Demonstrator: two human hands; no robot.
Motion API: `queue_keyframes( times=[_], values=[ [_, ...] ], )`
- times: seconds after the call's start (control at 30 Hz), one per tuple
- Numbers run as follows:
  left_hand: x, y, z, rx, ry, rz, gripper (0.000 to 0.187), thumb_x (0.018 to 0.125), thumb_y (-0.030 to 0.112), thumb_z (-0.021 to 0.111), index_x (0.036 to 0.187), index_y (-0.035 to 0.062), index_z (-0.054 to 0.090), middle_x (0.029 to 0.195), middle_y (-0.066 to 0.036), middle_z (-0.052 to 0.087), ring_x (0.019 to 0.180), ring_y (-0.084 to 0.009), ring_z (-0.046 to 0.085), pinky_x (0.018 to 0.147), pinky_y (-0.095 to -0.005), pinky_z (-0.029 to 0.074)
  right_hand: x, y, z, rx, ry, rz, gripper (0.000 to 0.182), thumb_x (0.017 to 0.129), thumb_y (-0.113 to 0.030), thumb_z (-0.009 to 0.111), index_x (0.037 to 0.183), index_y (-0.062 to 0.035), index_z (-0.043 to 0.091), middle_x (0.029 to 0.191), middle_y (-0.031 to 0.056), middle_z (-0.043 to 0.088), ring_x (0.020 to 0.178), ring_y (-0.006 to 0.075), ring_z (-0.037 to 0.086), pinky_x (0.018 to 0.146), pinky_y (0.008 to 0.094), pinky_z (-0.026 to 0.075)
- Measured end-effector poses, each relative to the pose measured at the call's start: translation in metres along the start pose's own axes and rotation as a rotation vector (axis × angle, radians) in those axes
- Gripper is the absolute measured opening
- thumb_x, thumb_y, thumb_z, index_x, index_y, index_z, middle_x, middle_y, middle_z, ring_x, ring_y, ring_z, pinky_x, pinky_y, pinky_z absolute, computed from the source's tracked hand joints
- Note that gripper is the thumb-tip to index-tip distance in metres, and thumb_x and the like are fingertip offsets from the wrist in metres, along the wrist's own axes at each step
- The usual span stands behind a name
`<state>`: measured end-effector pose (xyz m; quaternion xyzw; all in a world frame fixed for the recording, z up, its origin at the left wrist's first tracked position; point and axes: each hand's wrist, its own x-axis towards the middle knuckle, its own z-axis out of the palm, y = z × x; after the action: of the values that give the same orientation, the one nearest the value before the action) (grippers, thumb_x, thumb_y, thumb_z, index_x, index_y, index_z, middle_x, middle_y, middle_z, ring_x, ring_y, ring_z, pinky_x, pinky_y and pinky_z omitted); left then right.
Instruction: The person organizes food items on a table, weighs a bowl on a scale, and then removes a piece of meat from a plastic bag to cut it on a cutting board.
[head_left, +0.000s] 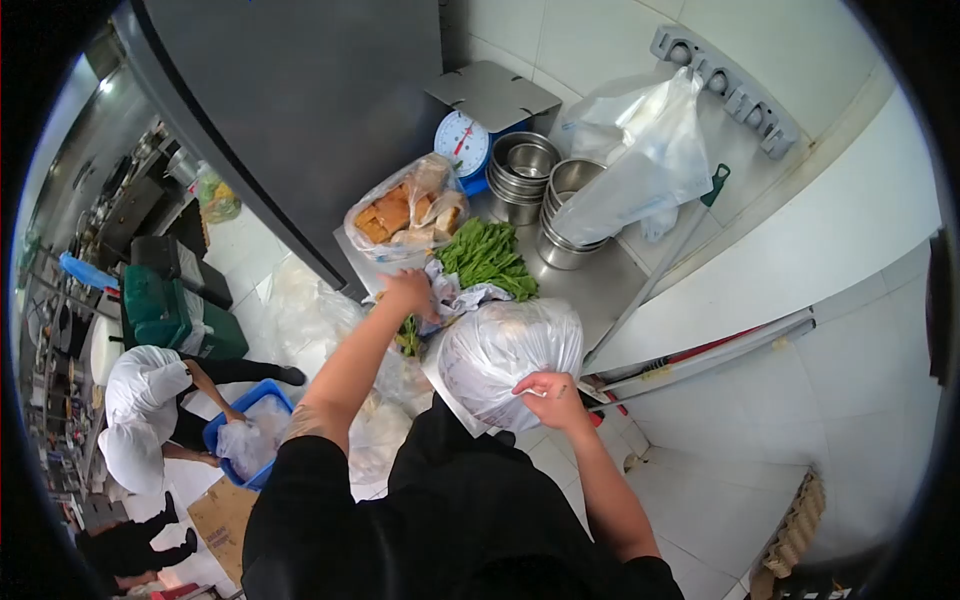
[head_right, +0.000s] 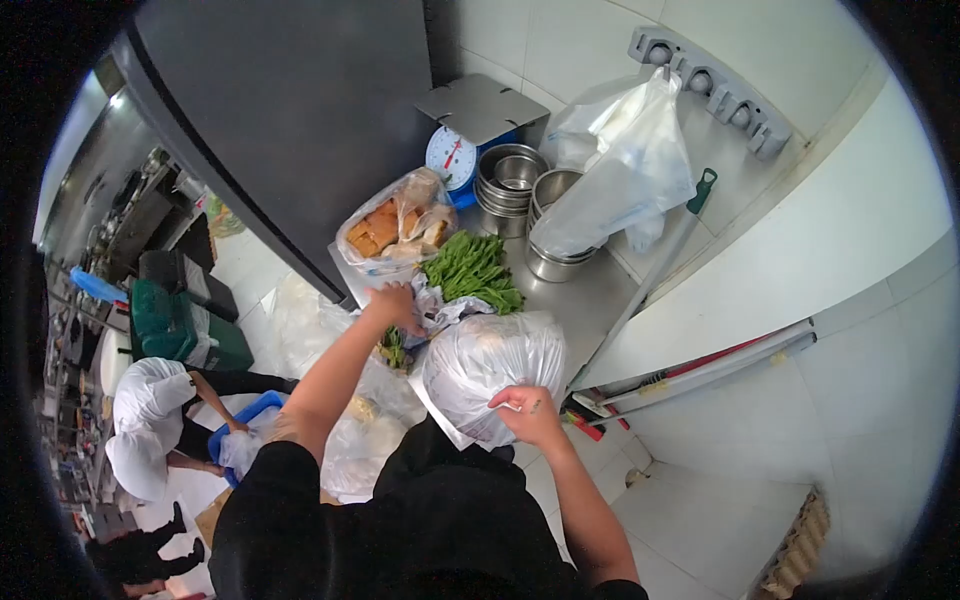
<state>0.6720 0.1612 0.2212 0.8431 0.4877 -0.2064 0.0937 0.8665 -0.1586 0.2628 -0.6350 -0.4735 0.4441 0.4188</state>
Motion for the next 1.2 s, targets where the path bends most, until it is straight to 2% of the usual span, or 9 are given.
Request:
queue_keyframes(
  times=[0.03,0.07,0.23,0.43,0.63,0.73,1.03,1.13,1.2],
  values=[
    [-0.001,0.001,-0.032,0.214,-0.128,0.091,0.116,0.06,0.063,0.087,0.149,0.0025,0.044,0.147,-0.022,0.051,0.133,-0.0446,0.051,0.101,-0.0768,0.037,0.002,-0.003,-0.001,-0.005,0.013,0.005,0.017,0.079,-0.002,0.064,0.091,-0.0033,0.077,0.07,0.0012,0.065,0.066,0.0068,0.056,0.061,0.0257,0.045],
    [-0.004,0.009,-0.071,0.089,-0.098,0.136,0.123,0.062,0.067,0.086,0.154,-0.0001,0.038,0.155,-0.028,0.042,0.145,-0.0429,0.04,0.116,-0.057,0.035,0.004,-0.007,-0.003,-0.036,-0.002,0.025,0.017,0.079,-0.002,0.064,0.091,-0.0033,0.076,0.07,0.0018,0.065,0.066,0.0072,0.056,0.062,0.0262,0.045],
    [0.109,0.109,-0.131,-1.184,0.112,0.734,0.103,0.091,0.063,0.066,0.157,-0.0069,0.028,0.16,-0.029,0.034,0.15,-0.035,0.033,0.123,-0.0405,0.027,0.016,-0.01,0.007,-0.039,0.061,0.005,0.017,0.079,-0.003,0.064,0.091,-0.0059,0.077,0.066,-0.0019,0.061,0.063,0.0057,0.054,0.059,0.0252,0.043],
    [0.15,0.239,-0.091,-0.985,0.823,0.567,0.07,0.092,0.031,0.068,0.15,0.0018,0.042,0.15,-0.027,0.042,0.136,-0.0457,0.04,0.115,-0.0464,0.035,0.027,-0.018,0.01,-0.163,0.066,0.115,0.017,0.078,-0.005,0.065,0.091,-0.0047,0.076,0.08,0.0092,0.073,0.074,0.0162,0.068,0.072,0.0298,0.052],
    [0.11,0.212,-0.107,-0.798,0.924,0.769,0.086,0.09,0.039,0.071,0.157,0.0048,0.03,0.151,-0.025,0.042,0.14,-0.0426,0.039,0.116,-0.0572,0.03,0.029,-0.024,0.013,-0.09,0.102,0.196,0.016,0.078,-0.005,0.067,0.091,-0.0044,0.076,0.082,0.009,0.074,0.079,0.016,0.07,0.077,0.03,0.054],
    [0.137,0.157,-0.118,-0.515,1.039,0.421,0.075,0.085,0.039,0.074,0.143,0.0008,0.046,0.145,-0.021,0.047,0.141,-0.0407,0.037,0.113,-0.0677,0.026,0.027,-0.02,0.016,-0.04,0.135,0.161,0.016,0.079,-0.005,0.067,0.091,-0.0041,0.076,0.082,0.0091,0.074,0.079,0.0159,0.07,0.077,0.0304,0.054],
    [0.125,0.156,-0.098,-0.813,0.865,0.854,0.062,0.084,0.033,0.077,0.127,-0.0053,0.054,0.14,-0.029,0.048,0.137,-0.0484,0.039,0.116,-0.0511,0.033,0.029,-0.021,0.016,-0.124,0.146,0.17,0.014,0.079,-0.004,0.069,0.091,-0.0059,0.077,0.082,0.0098,0.075,0.078,0.0177,0.072,0.075,0.0301,0.054],
    [0.154,0.123,-0.143,-1.041,1.177,0.462,0.057,0.087,0.03,0.075,0.126,-0.0058,0.053,0.129,-0.025,0.055,0.121,-0.0444,0.051,0.108,-0.0486,0.039,0.03,-0.024,0.015,-0.113,0.148,0.126,0.014,0.078,-0.003,0.07,0.09,-0.0062,0.077,0.081,0.0094,0.075,0.077,0.0173,0.071,0.073,0.0298,0.054],
    [0.208,0.101,-0.171,-1.542,1.031,0.072,0.059,0.092,0.034,0.073,0.128,-0.0081,0.051,0.122,-0.023,0.06,0.114,-0.0337,0.06,0.094,-0.0468,0.048,0.031,-0.022,0.016,-0.123,0.154,0.149,0.014,0.078,-0.003,0.07,0.09,-0.0063,0.077,0.08,0.0093,0.075,0.076,0.0171,0.071,0.073,0.0298,0.054]
  ],
)
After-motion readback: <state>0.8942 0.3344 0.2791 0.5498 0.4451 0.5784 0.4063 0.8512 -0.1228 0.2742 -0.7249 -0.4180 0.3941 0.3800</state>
